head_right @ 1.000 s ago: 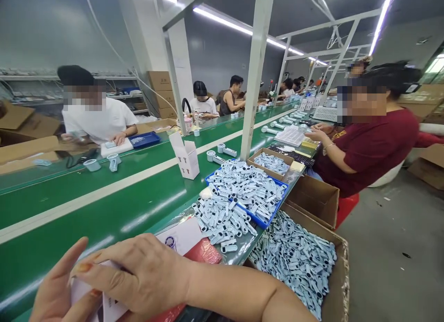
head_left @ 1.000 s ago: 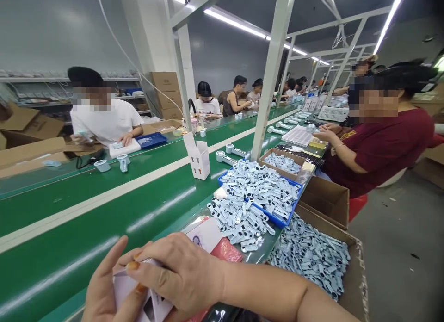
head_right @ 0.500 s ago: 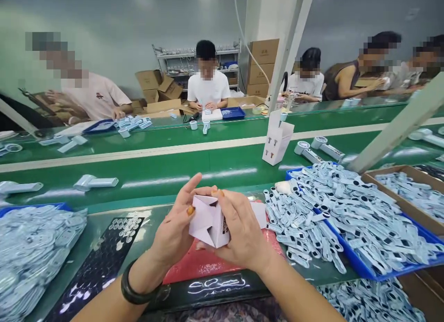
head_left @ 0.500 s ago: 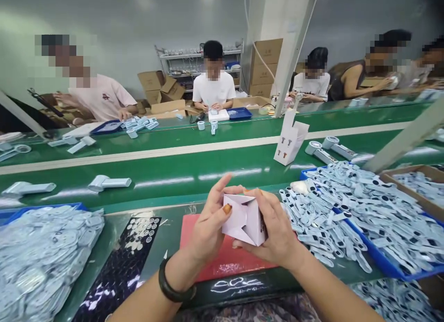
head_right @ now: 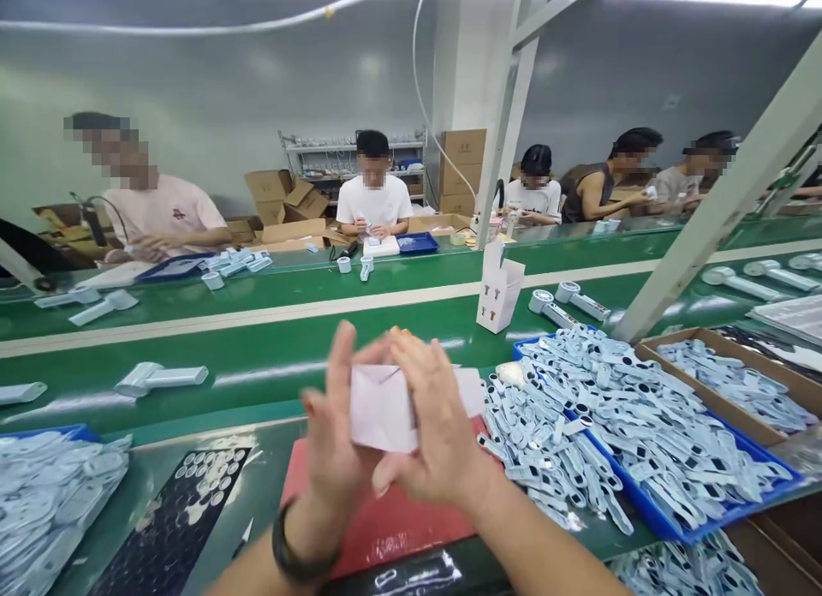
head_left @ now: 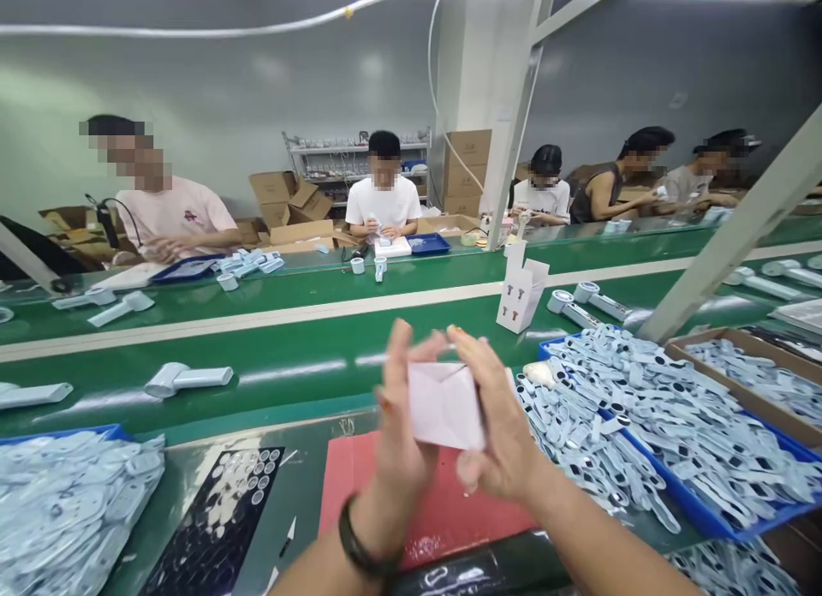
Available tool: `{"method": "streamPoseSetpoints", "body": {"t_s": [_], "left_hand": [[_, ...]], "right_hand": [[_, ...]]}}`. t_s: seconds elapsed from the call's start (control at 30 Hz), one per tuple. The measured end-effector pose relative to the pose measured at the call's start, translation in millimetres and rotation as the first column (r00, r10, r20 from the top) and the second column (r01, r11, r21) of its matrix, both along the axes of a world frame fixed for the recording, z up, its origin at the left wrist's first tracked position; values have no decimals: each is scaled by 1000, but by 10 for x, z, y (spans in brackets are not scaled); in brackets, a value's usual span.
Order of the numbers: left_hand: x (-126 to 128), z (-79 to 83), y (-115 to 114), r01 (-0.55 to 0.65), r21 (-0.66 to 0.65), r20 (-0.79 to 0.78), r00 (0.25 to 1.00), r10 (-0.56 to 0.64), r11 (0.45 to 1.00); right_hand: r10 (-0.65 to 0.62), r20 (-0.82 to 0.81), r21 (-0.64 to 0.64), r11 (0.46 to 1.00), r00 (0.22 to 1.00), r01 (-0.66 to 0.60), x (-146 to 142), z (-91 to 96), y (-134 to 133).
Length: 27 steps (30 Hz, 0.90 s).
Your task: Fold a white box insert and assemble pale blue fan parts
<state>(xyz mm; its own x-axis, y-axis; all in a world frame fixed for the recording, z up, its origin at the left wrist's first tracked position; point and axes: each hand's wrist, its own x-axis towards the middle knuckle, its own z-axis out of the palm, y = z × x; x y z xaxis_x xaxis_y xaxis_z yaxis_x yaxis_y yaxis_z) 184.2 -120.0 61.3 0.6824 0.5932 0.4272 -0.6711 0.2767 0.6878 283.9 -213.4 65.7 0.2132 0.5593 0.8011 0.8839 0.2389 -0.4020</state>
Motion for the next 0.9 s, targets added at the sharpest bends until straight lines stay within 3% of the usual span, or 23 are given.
{"method": "streamPoseSetpoints", "body": {"t_s": [0.07,0.1,0.17,0.23,0.3,0.37,0.43,0.5,0.57,0.7,0.8,0.9], "left_hand": [[-27,-160,-63,36,174,-51,998,-27,984],[-43,-248,-65,4,291,-84,996,22,957],[-62,-370,30,-116,498,-132,969,207,859],[-58,-375,247,-263,552,-153,901,406,791],[-35,-285,510,-398,392,-162,858,488,829],[2,-188,720,-498,109,-141,849,509,861],[51,-164,812,-504,-103,-115,862,493,858],[102,-235,782,-449,-178,-136,892,430,876],[146,-365,690,-375,-195,-179,922,343,907],[206,-641,579,-278,-228,-298,932,205,933],[235,-846,610,-271,-273,-466,877,120,923],[261,-1048,622,-268,-209,-577,810,103,940]], "right_hand": [[0,-79,-25,1000,997,-2,122,53,17],[-3,-102,-39,999,995,-1,169,72,15],[-46,-115,-12,999,992,45,179,63,-5],[-115,-122,98,987,986,128,52,-44,-21],[-112,-213,187,970,971,153,-168,-265,20],[28,-383,153,988,923,34,-377,-552,168],[145,-552,123,988,821,-92,-480,-810,406],[197,-596,129,980,779,-150,-455,-946,649],[151,-629,109,988,763,-106,-345,-929,824],[-69,-677,-1,996,733,93,46,-630,1034],[-309,-655,-128,945,689,302,578,-429,1219],[-488,-625,-209,857,610,472,1200,-408,1377]]}}
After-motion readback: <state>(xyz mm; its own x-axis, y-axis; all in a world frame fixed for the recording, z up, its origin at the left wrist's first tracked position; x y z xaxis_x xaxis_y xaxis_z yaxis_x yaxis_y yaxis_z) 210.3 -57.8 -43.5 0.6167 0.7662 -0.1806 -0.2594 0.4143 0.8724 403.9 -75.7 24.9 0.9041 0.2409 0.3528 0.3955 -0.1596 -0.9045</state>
